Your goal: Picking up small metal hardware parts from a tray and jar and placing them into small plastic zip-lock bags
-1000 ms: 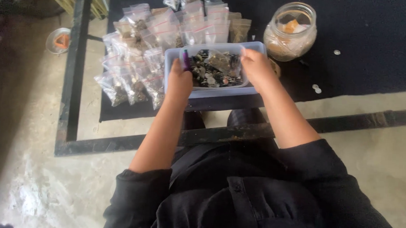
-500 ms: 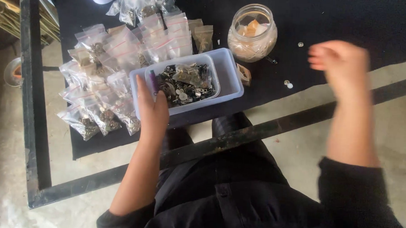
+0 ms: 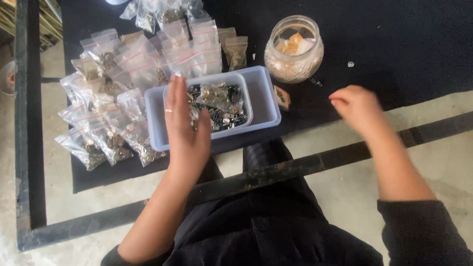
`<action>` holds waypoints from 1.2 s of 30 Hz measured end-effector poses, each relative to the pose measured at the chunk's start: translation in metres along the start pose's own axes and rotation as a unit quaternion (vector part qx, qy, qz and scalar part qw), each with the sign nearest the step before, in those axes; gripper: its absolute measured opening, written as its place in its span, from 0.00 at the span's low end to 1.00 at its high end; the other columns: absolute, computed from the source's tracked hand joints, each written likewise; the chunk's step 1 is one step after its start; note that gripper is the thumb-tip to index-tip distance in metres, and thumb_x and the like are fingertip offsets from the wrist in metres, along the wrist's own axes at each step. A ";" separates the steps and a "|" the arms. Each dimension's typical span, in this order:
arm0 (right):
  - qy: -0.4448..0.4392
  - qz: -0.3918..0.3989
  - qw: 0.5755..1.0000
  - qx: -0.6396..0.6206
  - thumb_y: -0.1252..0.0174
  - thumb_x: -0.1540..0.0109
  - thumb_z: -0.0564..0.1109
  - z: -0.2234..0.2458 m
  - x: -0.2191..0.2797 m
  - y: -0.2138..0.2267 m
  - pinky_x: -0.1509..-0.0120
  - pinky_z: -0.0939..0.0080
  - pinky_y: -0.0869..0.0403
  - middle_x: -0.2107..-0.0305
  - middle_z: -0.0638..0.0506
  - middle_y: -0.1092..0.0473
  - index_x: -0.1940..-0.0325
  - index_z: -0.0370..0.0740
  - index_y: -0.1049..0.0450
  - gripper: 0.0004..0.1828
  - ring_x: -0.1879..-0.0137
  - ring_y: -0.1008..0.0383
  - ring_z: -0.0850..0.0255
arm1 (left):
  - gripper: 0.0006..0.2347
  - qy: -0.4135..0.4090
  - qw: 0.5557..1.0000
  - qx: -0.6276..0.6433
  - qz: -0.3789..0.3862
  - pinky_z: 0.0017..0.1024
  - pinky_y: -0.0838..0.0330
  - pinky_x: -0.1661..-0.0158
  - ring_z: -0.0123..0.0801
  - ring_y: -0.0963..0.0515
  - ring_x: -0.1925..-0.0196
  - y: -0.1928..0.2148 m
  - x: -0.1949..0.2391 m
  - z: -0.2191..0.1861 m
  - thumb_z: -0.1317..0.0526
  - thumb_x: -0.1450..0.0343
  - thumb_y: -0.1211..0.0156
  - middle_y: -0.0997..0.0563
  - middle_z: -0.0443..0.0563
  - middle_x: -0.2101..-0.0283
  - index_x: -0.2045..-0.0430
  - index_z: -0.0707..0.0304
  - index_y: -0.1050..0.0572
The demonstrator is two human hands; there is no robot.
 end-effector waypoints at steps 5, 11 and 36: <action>-0.245 0.059 0.938 -0.237 0.42 0.32 0.39 -0.004 -0.032 0.065 0.56 0.62 0.27 0.66 0.46 0.23 0.47 0.39 0.20 0.10 0.67 0.25 0.61 | 0.17 -0.079 0.990 0.019 0.115 0.53 0.39 0.27 0.59 0.29 0.31 -0.030 -0.007 -0.033 0.76 0.25 0.53 0.27 0.66 0.37 0.40 0.71 0.32; 0.004 -0.086 0.996 0.003 0.36 0.35 0.37 -0.084 -0.074 0.006 0.48 0.53 0.26 0.59 0.40 0.24 0.49 0.35 0.16 0.11 0.56 0.23 0.47 | 0.15 -0.128 0.963 -0.067 0.229 0.65 0.39 0.34 0.65 0.32 0.31 -0.091 -0.016 -0.029 0.68 0.24 0.48 0.26 0.65 0.37 0.42 0.69 0.28; -0.251 -0.001 0.546 -0.799 0.41 0.38 0.43 -0.104 -0.066 -0.018 0.52 0.65 0.16 0.62 0.45 0.20 0.62 0.44 0.22 0.03 0.59 0.16 0.61 | 0.04 -0.291 0.867 -0.360 0.184 0.39 0.30 0.75 0.42 0.22 0.79 -0.225 -0.048 0.027 0.66 0.45 0.37 0.26 0.45 0.84 0.85 0.51 0.24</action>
Point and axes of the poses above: each hand's wrist, its own x-axis away from the middle knuckle, its own y-axis out of the back of the hand, z = x × y, the point moved 5 cm from there along -x, towards the middle knuckle
